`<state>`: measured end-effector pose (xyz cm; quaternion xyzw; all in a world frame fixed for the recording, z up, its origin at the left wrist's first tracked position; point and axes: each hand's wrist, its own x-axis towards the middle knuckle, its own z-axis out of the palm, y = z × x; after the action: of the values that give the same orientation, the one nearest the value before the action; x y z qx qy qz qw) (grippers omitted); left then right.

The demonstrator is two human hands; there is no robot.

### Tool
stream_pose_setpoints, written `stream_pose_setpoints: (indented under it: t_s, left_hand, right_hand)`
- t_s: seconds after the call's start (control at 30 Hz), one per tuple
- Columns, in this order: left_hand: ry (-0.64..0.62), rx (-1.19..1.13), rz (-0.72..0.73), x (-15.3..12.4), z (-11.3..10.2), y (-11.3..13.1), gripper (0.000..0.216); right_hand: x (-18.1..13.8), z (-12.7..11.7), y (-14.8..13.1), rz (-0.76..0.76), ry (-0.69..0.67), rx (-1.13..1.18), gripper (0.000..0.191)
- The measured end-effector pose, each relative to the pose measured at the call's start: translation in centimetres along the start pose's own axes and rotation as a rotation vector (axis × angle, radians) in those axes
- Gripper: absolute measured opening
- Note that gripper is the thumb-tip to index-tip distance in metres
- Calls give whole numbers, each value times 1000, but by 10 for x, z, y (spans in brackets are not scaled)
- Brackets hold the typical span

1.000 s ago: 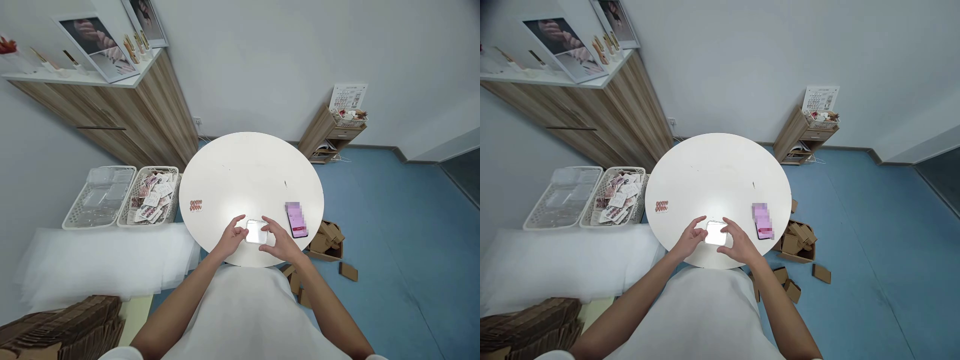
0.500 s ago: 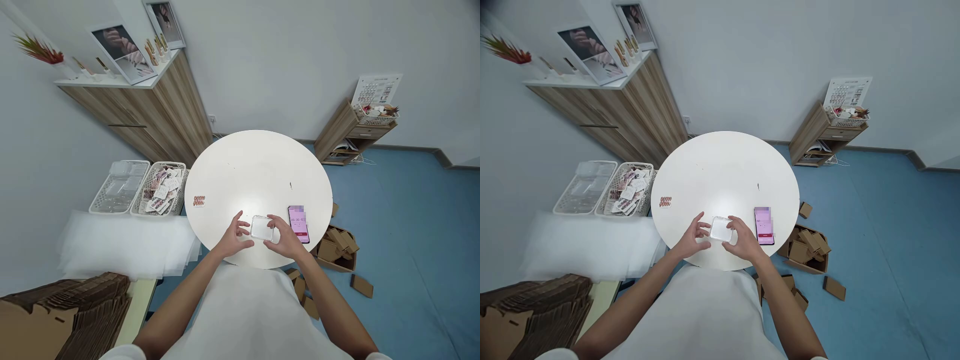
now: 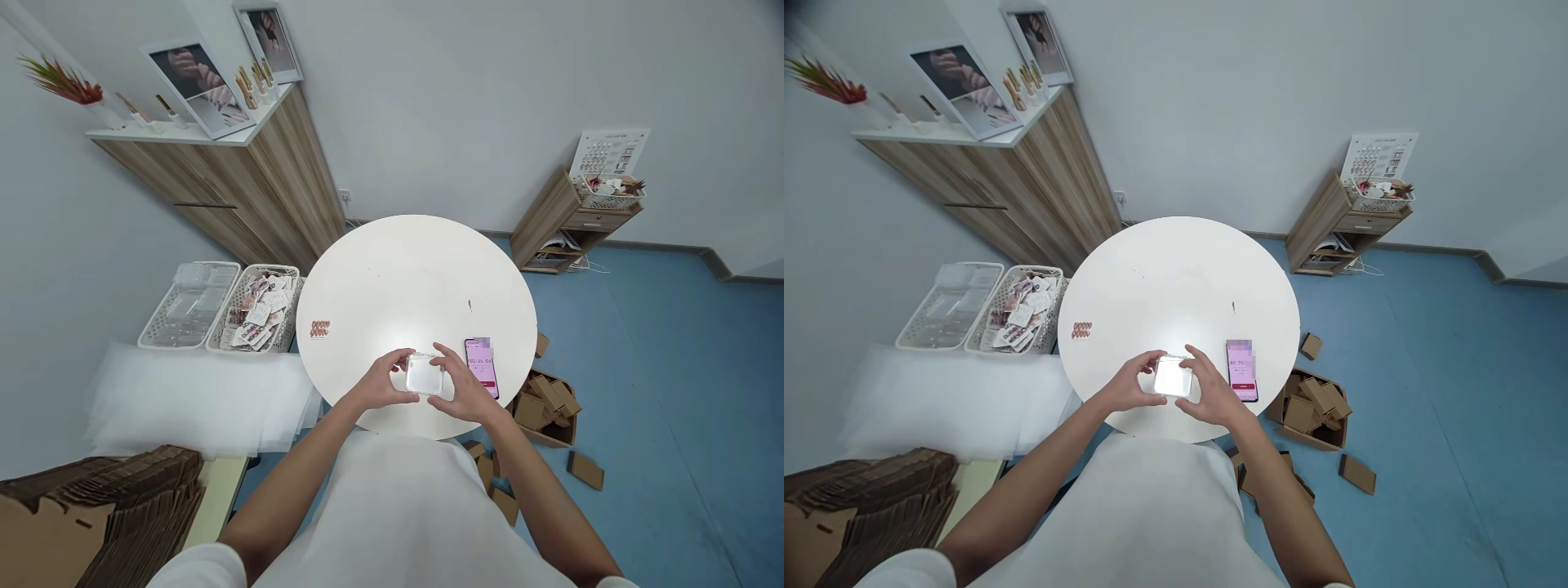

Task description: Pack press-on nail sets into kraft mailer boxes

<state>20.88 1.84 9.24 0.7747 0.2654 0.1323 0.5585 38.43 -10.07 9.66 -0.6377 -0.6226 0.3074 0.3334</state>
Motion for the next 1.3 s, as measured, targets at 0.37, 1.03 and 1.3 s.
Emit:
stream_pose_setpoints:
  t_s: [0.37,1.03,1.3]
  left_hand:
    - [-25,-43,-18,-5,1,-12,72]
    - [-25,-296,-77,-8,9,-9,74]
    - [-50,-541,-103,-3,10,-6,80]
  right_hand:
    - [7,9,7,-103,31,-2,49]
    - [10,10,14,-134,146,129,47]
    - [19,-2,10,-107,140,117,48]
